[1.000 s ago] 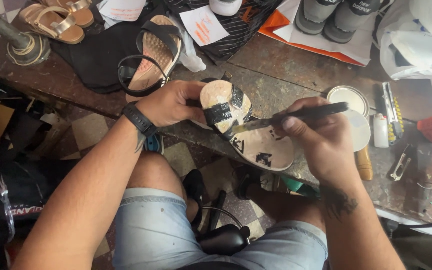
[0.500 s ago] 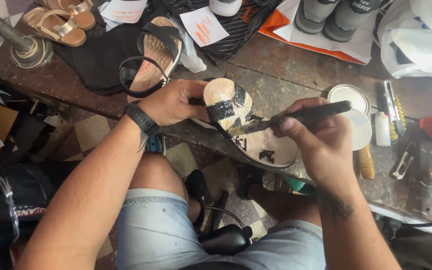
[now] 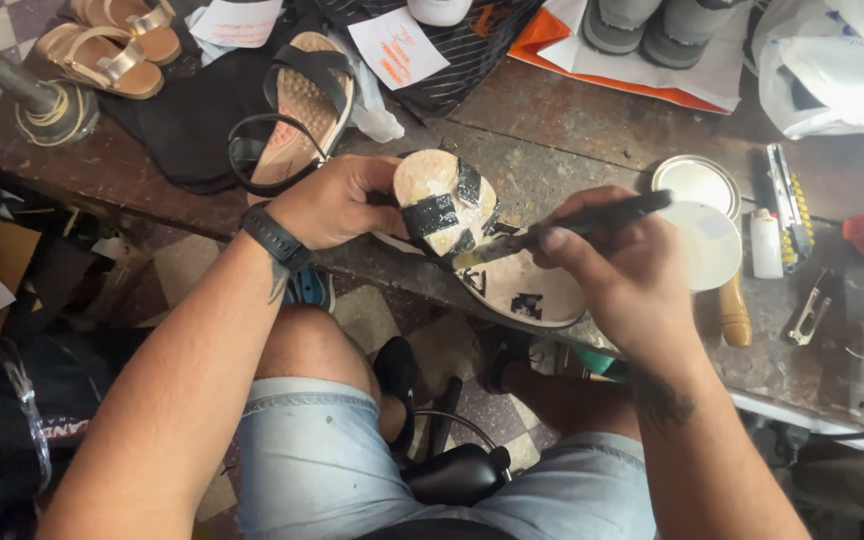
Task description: The person applies glue to the sole of a black sandal using a brush. They repeatedly dip the brush into a container of white adhesive and spread it across the textured surface of the sandal's sole.
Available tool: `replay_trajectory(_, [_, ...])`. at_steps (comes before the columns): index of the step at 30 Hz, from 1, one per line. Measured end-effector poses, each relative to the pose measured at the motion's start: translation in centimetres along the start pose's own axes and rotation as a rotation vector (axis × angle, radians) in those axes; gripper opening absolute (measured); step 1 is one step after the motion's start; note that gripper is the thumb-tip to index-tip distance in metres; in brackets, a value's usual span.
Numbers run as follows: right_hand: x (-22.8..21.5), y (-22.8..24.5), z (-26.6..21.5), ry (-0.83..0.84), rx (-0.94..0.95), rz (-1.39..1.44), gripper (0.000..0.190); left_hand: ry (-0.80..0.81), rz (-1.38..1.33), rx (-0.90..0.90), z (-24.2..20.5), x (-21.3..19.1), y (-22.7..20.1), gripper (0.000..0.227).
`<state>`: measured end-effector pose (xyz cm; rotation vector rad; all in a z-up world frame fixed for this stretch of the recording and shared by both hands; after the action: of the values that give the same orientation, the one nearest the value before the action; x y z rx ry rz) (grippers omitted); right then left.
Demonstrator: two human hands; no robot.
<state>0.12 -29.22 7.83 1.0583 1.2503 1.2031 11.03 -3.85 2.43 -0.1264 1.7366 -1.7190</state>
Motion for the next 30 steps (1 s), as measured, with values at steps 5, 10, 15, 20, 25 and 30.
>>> replay_trajectory(5, [0.1, 0.8, -0.2, 0.019, 0.099, -0.131, 0.017, 0.004, 0.014, 0.000, 0.1, -0.1, -0.3, 0.033])
replay_trajectory(10, [0.3, 0.7, 0.0, -0.034, 0.173, -0.134, 0.016, 0.010, 0.040, 0.010, 0.3, -0.1, -0.1, 0.032])
replay_trajectory(15, [0.3, 0.3, -0.1, -0.054, 0.199, -0.188, 0.016, 0.005, 0.028, -0.007, 0.1, 0.1, 0.1, 0.036])
replay_trajectory(20, [0.7, 1.1, -0.5, -0.075, 0.187, -0.118, 0.017, -0.007, 0.034, -0.014, 0.1, 0.0, -0.3, 0.036])
replay_trajectory(25, [-0.2, 0.7, -0.5, -0.103, 0.069, -0.083, 0.017, -0.011, 0.028, -0.019, 0.1, -0.1, -0.1, 0.036])
replay_trajectory(30, [0.1, 0.2, -0.6, -0.086, -0.033, 0.068, 0.016, -0.006, 0.053, -0.005, 0.4, 0.0, 0.1, 0.035])
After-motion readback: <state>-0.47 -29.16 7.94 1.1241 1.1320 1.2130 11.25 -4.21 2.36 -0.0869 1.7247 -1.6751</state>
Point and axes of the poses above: each hand's wrist, its own z-axis towards the middle knuckle, its own x-axis out of the palm, y = z × x, the point moved 6 cm from there along z, towards the middle knuckle, and after that the axes turned 8 degrees about y, right-handed, at the moved point
